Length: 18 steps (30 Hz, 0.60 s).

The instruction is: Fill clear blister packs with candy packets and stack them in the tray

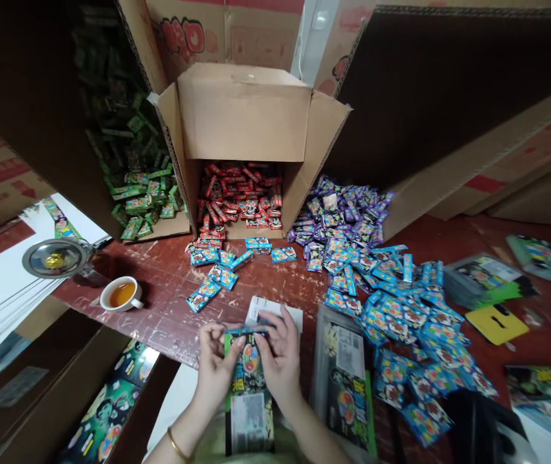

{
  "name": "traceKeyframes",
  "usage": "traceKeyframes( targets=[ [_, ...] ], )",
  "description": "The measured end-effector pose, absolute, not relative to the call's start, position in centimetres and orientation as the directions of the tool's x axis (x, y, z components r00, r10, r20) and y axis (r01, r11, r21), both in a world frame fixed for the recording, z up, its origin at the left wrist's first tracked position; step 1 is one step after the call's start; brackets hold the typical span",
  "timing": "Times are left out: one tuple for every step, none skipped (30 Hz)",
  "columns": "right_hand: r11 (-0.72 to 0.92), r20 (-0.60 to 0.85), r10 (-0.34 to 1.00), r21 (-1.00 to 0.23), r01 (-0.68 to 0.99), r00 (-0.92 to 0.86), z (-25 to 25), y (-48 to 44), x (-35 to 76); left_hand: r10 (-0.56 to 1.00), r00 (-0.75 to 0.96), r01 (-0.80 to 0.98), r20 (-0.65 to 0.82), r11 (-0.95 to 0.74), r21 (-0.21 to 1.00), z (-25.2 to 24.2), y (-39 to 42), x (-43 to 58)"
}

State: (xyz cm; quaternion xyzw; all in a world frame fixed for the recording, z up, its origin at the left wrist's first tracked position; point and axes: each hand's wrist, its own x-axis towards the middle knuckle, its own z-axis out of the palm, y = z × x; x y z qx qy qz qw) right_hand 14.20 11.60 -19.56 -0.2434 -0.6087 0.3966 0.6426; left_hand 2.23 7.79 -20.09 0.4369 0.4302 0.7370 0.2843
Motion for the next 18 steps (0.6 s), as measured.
traceKeyframes(
  targets=[
    [0.548,0.571,0.817,-0.812,-0.202,-0.079,-19.6,11.7,14.5,0.813,-0.433,-0.041,0.389,-0.449,0.893,-20.1,7.8,2.1],
    [0.527,0.551,0.828,-0.827,-0.194,-0.099,-19.5,11.9,14.7,0.831,-0.396,-0.021,0.391,-0.434,0.9,-20.1,7.8,2.0],
    [0.506,0.531,0.84,-0.841,-0.191,-0.111,-19.4,12.1,15.0,0.845,-0.354,0.008,0.401,-0.426,0.904,-19.9,7.8,1.8],
    [0.483,0.509,0.852,-0.854,-0.192,-0.123,-19.1,12.2,15.3,0.855,-0.317,0.034,0.411,-0.423,0.905,-19.7,7.8,1.7],
    [0.454,0.483,0.864,-0.869,-0.198,-0.141,-18.7,12.4,15.5,0.86,-0.299,0.046,0.413,-0.42,0.907,-19.5,7.8,1.5],
    [0.415,0.451,0.877,-0.885,-0.209,-0.168,-18.3,12.6,15.8,0.867,-0.297,0.033,0.4,-0.409,0.912,-19.2,7.8,1.4],
    [0.37,0.416,0.885,-0.901,-0.228,-0.207,-17.7,12.9,16.0,0.878,-0.308,-0.002,0.367,-0.386,0.922,-18.8,7.8,1.4],
    [0.32,0.381,0.89,-0.914,-0.249,-0.251,-17.1,13.1,16.1,0.891,-0.322,-0.049,0.321,-0.354,0.934,-18.5,7.9,1.4],
    [0.272,0.347,0.891,-0.924,-0.269,-0.292,-16.5,13.3,16.3,0.902,-0.332,-0.095,0.276,-0.323,0.942,-18.2,8.0,1.4],
    [0.228,0.317,0.89,-0.932,-0.283,-0.328,-16.1,13.6,16.5,0.91,-0.337,-0.129,0.242,-0.299,0.945,-17.9,8.1,1.5],
    [0.191,0.29,0.889,-0.938,-0.29,-0.354,-15.7,13.8,16.7,0.916,-0.334,-0.145,0.223,-0.283,0.948,-17.7,8.1,1.6],
    [0.161,0.267,0.889,-0.943,-0.292,-0.372,-15.5,14.0,16.9,0.919,-0.327,-0.14,0.218,-0.276,0.951,-17.6,8.1,1.8],
    [0.138,0.247,0.889,-0.947,-0.29,-0.385,-15.5,14.2,17.2,0.92,-0.322,-0.12,0.222,-0.272,0.955,-17.6,8.1,1.9],
    [0.121,0.232,0.891,-0.95,-0.288,-0.391,-15.6,14.3,17.4,0.92,-0.317,-0.094,0.229,-0.271,0.958,-17.6,8.0,2.1],
    [0.114,0.224,0.893,-0.951,-0.286,-0.391,-15.8,14.3,17.6,0.918,-0.314,-0.069,0.241,-0.276,0.959,-17.6,8.0,2.2],
    [0.117,0.224,0.897,-0.951,-0.285,-0.381,-16.1,14.4,17.8,0.915,-0.31,-0.049,0.257,-0.285,0.957,-17.7,7.9,2.3],
    [0.131,0.233,0.903,-0.95,-0.285,-0.362,-16.4,14.3,18.0,0.914,-0.302,-0.037,0.269,-0.293,0.955,-17.7,7.9,2.5],
    [0.15,0.245,0.909,-0.947,-0.284,-0.336,-16.7,14.3,18.1,0.918,-0.289,-0.037,0.273,-0.295,0.955,-17.7,8.0,2.5]
  ],
)
